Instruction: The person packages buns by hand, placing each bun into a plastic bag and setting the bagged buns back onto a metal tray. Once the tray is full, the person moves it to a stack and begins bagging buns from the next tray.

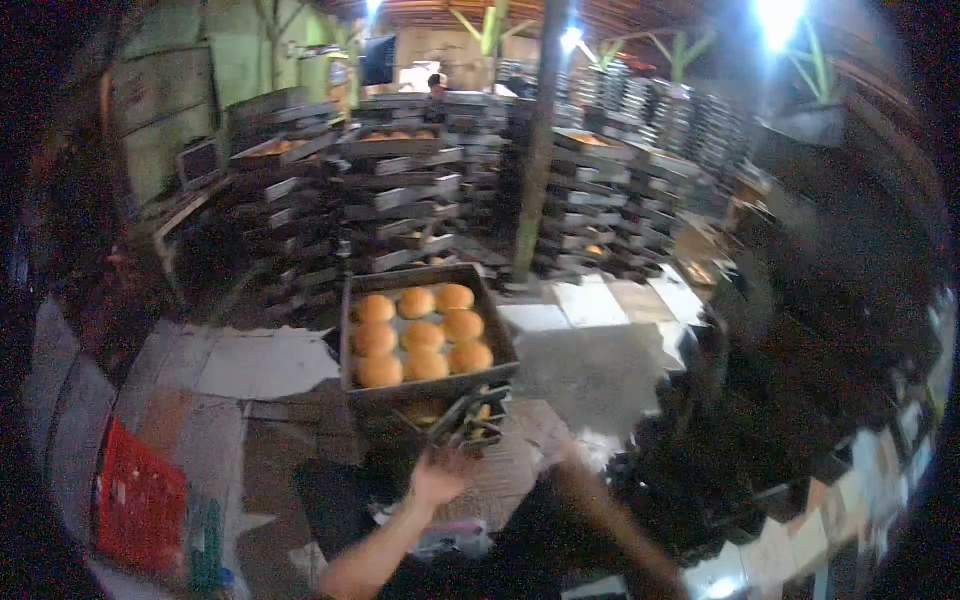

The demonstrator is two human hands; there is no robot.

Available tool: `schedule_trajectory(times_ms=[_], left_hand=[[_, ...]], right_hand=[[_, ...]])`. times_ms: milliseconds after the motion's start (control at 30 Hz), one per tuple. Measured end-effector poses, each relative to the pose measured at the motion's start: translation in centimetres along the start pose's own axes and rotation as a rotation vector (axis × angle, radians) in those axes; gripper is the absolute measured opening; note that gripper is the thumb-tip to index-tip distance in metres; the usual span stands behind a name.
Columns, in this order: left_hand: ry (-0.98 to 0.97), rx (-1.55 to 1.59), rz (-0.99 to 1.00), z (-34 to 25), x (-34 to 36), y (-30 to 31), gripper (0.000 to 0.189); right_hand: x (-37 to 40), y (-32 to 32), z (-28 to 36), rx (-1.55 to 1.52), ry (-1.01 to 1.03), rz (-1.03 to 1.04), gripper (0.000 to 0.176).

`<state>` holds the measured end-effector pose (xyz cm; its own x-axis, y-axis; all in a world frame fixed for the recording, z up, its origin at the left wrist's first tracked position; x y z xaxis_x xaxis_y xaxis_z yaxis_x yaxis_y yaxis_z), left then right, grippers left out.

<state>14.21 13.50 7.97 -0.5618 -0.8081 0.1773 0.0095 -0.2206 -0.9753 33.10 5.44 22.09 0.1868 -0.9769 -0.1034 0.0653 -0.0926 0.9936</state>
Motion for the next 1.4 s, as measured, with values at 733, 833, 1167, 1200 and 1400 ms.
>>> schedule_trajectory(times_ms=[733,833,1167,1200,1400], left_hand=[[-0.818,-0.919,-0.638,-7.4,17.7,10.4,0.022],[-0.743,-0.945,-0.640,-6.2,18.3,9.7,0.020],[-0.032,-0.664,-0.582,-0.2,18.4,14.5,0.035],[-0.029,-0.659,-0.593,0.0,18.4,14.3,0.035],[-0.077,-0.464,-0.689,-0.2,17.9,15.0,0.036]], right_hand=[[1.4,-23.4,15.7,-0.607,0.207,0.651,0.045],[0.3,-18.8,16.9,-0.689,0.207,0.652,0.047],[-0.9,-24.5,16.3,-0.412,0.562,0.278,0.024],[-1.5,-24.9,16.0,-0.586,0.511,0.271,0.026],[-0.4,-20.1,15.4,-0.448,0.180,0.363,0.034]])
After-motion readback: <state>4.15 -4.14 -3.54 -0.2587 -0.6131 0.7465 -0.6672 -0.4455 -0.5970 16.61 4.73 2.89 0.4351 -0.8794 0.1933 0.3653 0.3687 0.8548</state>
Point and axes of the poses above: each hand's wrist, its own x-axis away from the middle knuckle, its own y-axis out of the back of the hand, z = x × y, the point moved 8 cm from there along -x, towards the middle knuckle, and after that the axes turned 1 degree about x, right-handed, at the moved point
